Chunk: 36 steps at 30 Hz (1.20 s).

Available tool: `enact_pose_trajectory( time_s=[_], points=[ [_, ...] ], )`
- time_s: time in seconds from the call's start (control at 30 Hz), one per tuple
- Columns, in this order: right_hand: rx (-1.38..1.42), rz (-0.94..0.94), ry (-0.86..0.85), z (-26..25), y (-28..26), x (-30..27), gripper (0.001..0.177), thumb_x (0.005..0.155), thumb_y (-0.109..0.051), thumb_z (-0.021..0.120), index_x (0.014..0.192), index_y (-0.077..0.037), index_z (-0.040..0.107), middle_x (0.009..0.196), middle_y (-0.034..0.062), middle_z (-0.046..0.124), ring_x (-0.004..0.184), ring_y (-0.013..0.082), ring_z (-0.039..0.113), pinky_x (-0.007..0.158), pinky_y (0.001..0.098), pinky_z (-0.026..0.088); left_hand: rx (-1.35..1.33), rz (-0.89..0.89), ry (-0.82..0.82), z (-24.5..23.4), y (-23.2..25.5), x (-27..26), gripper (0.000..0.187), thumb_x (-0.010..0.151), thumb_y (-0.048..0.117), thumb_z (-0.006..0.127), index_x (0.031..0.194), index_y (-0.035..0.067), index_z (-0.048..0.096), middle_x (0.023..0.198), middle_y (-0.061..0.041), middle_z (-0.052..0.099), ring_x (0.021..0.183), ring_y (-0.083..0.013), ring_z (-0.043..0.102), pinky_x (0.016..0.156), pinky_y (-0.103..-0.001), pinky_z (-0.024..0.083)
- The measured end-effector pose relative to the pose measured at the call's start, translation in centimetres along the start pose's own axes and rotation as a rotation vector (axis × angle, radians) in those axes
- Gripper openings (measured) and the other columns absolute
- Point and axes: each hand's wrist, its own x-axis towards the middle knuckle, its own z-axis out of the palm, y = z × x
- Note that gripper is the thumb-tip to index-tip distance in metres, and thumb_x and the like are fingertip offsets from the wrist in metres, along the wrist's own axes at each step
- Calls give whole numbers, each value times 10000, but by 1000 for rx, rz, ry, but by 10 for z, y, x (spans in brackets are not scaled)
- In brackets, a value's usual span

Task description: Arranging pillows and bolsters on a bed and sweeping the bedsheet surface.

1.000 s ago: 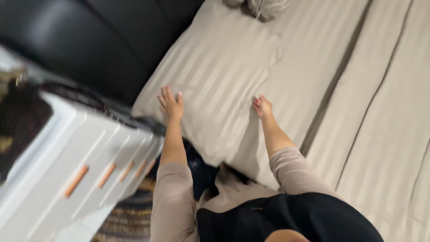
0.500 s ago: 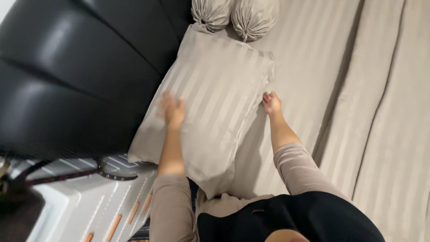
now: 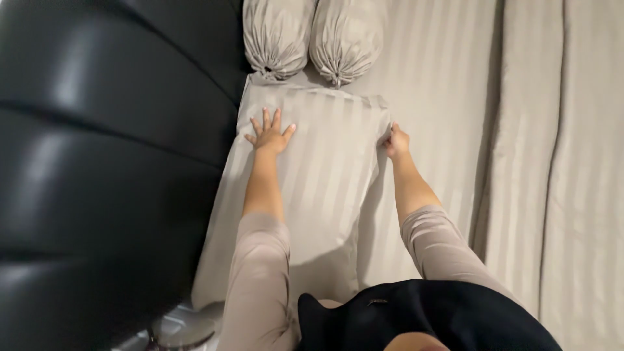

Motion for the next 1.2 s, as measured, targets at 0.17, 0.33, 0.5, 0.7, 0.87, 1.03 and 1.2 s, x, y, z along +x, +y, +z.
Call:
enact_pose_trajectory(
  time_s=[0.17,0.33,0.5,0.7,0.87,1.03,1.2],
  points=[
    [72,51,11,-4,-9,60,381,952,-210,707,1225,49,644,1161,145,729,1074,296,689,909,448,574,69,63,8,-6,7,76,764,961,706,400,1624,406,165,1739,57,11,1587,-354,-74,1186,-743,60],
    [-96,-111,127,-22,-16,74,306,918,-94,777,1141,55,630,1038,129,715,948,259,660,819,391,561,73,7,-69,-11,8,126,626,1008,620,316,1600,430,240,1728,67,130,1583,-367,61,1206,-705,135],
    [-1052,-1422,855,81,-60,-53,491,610,-26,743,1076,60,615,974,190,614,885,379,606,758,475,532,206,-96,-10,2,-6,160,579,1059,520,287,1623,391,258,1722,-25,174,1550,-400,179,1162,-735,214],
    [-1131,-1003,-149,126,-43,-15,467,837,-89,825,1257,-27,632,1276,226,612,1115,431,616,916,477,547,235,-99,-63,-16,-3,157,674,1018,537,338,1644,414,119,1726,12,119,1534,-387,188,1133,-702,274],
    [-1325,-912,-107,113,-23,33,318,838,-102,773,1122,-8,664,1104,246,652,1040,452,627,897,513,517,212,-152,-76,-20,3,156,643,1019,502,326,1622,483,102,1737,38,63,1533,-385,174,1114,-711,308],
    [-1287,-982,182,108,-14,32,84,980,-78,665,979,6,655,998,248,632,925,449,620,848,526,514,178,-150,-94,-20,-2,153,648,1008,490,340,1616,498,114,1725,47,62,1535,-402,148,1075,-687,366],
    [-1082,-1219,38,131,-39,-27,191,984,-122,656,1129,2,650,1117,246,611,1006,441,591,887,501,498,205,-212,-55,-18,0,160,696,988,533,372,1627,457,105,1743,54,45,1456,-429,287,957,-612,502]
  ],
)
